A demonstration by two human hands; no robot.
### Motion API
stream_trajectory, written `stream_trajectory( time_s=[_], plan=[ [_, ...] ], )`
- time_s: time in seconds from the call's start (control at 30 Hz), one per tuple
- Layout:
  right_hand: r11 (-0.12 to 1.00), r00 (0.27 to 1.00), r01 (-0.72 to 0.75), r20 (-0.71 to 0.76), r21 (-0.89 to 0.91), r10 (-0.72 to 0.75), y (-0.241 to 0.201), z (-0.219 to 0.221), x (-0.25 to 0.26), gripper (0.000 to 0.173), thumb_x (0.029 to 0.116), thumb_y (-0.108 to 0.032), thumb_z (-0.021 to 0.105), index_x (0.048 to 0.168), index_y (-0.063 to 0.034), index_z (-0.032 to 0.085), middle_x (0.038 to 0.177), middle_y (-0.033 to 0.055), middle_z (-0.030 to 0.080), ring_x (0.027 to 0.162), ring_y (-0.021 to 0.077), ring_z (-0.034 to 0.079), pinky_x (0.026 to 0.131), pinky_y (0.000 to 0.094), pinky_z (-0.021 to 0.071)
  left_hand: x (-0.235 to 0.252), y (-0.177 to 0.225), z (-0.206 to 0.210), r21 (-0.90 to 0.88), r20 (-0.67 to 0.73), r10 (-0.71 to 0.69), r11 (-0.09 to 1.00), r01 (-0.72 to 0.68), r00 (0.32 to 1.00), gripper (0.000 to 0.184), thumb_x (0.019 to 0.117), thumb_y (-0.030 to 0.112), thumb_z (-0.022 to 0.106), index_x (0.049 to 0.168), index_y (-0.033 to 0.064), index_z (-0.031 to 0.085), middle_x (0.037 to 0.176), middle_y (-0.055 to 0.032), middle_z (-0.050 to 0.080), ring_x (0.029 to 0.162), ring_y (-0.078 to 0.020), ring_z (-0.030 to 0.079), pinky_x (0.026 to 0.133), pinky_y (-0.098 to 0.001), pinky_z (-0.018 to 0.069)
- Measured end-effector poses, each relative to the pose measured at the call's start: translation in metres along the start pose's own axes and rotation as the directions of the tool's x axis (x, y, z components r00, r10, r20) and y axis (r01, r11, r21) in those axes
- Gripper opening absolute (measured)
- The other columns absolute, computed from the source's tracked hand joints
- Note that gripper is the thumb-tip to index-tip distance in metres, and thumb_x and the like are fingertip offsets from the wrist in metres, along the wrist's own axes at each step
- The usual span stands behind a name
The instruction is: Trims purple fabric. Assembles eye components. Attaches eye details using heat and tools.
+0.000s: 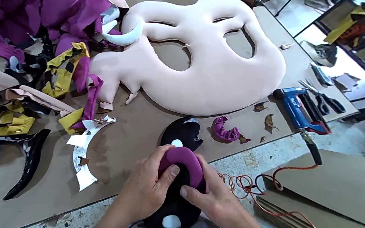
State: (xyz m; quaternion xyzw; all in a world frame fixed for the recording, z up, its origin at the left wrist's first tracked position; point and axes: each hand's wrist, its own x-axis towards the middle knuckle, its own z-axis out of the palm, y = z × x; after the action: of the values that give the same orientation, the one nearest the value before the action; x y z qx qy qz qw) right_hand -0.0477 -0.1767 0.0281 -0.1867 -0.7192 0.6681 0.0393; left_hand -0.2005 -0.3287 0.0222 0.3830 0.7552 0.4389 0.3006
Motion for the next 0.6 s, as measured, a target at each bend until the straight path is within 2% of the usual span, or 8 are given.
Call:
stream_trajectory(
  time_s=[0.07, 0.13, 0.2, 0.27, 0.3, 0.4, 0.5, 0.6],
  plan=[
    [0.993, 0.995, -0.064, 0.089, 0.097, 0.055, 0.002, -0.008, -0.012, 0.057, 0.0930, -0.033, 0.074, 0.135, -0.0016, 0.051, 0.118, 0.0043, 0.070, 0.107, 0.0113, 0.070, 0.089, 0.0324, 0.0633, -0.002, -0.002, 0.002, -0.018, -0.091, 0.005, 1.000, -0.006, 0.996, 0.054, 0.1036, 0.059, 0.044, 0.141, 0.0216, 0.057, 0.117, 0.0063, 0.070, 0.109, -0.0024, 0.066, 0.093, -0.0319, 0.0588],
    [0.993, 0.995, -0.037, 0.098, 0.110, 0.026, -0.005, -0.008, -0.014, 0.051, 0.0932, -0.027, 0.075, 0.131, -0.0019, 0.053, 0.117, 0.0051, 0.071, 0.103, 0.0142, 0.072, 0.081, 0.0348, 0.0658, -0.001, -0.004, -0.003, -0.071, -0.222, 0.092, 0.991, -0.110, 0.971, 0.047, 0.1059, 0.051, 0.046, 0.141, 0.0210, 0.056, 0.120, 0.0061, 0.069, 0.109, -0.0041, 0.066, 0.093, -0.0303, 0.0590],
    [0.995, 0.995, 0.098, 0.010, -0.012, -0.098, -0.012, 0.001, -0.003, 0.039, 0.0923, -0.019, 0.075, 0.124, -0.0015, 0.059, 0.110, 0.0045, 0.073, 0.097, 0.0127, 0.074, 0.077, 0.0332, 0.0665, 0.004, -0.005, -0.014, -0.017, -0.348, 0.232, 0.967, -0.254, 0.908, 0.044, 0.1068, 0.046, 0.048, 0.142, 0.0219, 0.054, 0.125, 0.0068, 0.067, 0.110, -0.0032, 0.065, 0.094, -0.0261, 0.0581],
    [0.973, 0.978, 0.199, -0.046, -0.120, -0.206, -0.006, 0.010, 0.025, 0.030, 0.0924, -0.019, 0.073, 0.117, -0.0040, 0.064, 0.103, 0.0019, 0.074, 0.092, 0.0097, 0.074, 0.077, 0.0312, 0.0662, 0.011, -0.008, -0.033, 0.093, -0.387, 0.349, 0.936, -0.340, 0.854, 0.046, 0.1047, 0.047, 0.053, 0.143, 0.0220, 0.053, 0.129, 0.0063, 0.064, 0.113, -0.0037, 0.064, 0.096, -0.0267, 0.0569],
    [0.975, 0.980, 0.192, -0.023, -0.109, -0.195, 0.000, 0.013, 0.041, 0.027, 0.0926, -0.017, 0.073, 0.116, -0.0053, 0.065, 0.102, 0.0013, 0.074, 0.092, 0.0094, 0.074, 0.079, 0.0312, 0.0659, 0.014, -0.011, -0.043, 0.133, -0.375, 0.367, 0.930, -0.343, 0.851, 0.049, 0.1022, 0.050, 0.057, 0.142, 0.0217, 0.055, 0.129, 0.0065, 0.065, 0.113, -0.0040, 0.064, 0.095, -0.0277, 0.0577],
    [0.995, 0.992, 0.018, 0.125, 0.093, -0.029, 0.024, 0.020, 0.072, 0.033, 0.0905, -0.012, 0.074, 0.121, -0.0051, 0.063, 0.106, 0.0038, 0.074, 0.096, 0.0131, 0.073, 0.085, 0.0337, 0.0634, 0.021, -0.028, -0.059, 0.115, -0.309, 0.213, 0.976, -0.186, 0.927, 0.052, 0.0996, 0.059, 0.055, 0.133, 0.0203, 0.062, 0.115, 0.0071, 0.070, 0.102, -0.0045, 0.068, 0.086, -0.0322, 0.0616],
    [0.968, 0.984, -0.116, 0.161, 0.222, 0.081, 0.041, 0.035, 0.058, 0.044, 0.0859, -0.010, 0.078, 0.126, -0.0006, 0.061, 0.111, 0.0056, 0.074, 0.103, 0.0138, 0.072, 0.092, 0.0341, 0.0616, 0.028, -0.053, -0.050, -0.103, -0.161, -0.040, 0.994, 0.023, 0.986, 0.036, 0.1056, 0.043, 0.050, 0.125, 0.0178, 0.067, 0.100, 0.0018, 0.072, 0.089, -0.0099, 0.069, 0.079, -0.0358, 0.0607],
    [0.989, 0.970, -0.127, 0.218, 0.077, 0.108, 0.051, 0.015, 0.035, 0.039, 0.0894, -0.018, 0.077, 0.123, -0.0041, 0.063, 0.110, 0.0023, 0.075, 0.099, 0.0122, 0.073, 0.089, 0.0343, 0.0622, 0.035, -0.070, -0.029, -0.248, 0.040, -0.092, 0.964, 0.099, 0.995, 0.032, 0.1059, 0.038, 0.053, 0.113, 0.0127, 0.071, 0.090, -0.0010, 0.072, 0.084, -0.0112, 0.069, 0.078, -0.0335, 0.0588]
  ],
)
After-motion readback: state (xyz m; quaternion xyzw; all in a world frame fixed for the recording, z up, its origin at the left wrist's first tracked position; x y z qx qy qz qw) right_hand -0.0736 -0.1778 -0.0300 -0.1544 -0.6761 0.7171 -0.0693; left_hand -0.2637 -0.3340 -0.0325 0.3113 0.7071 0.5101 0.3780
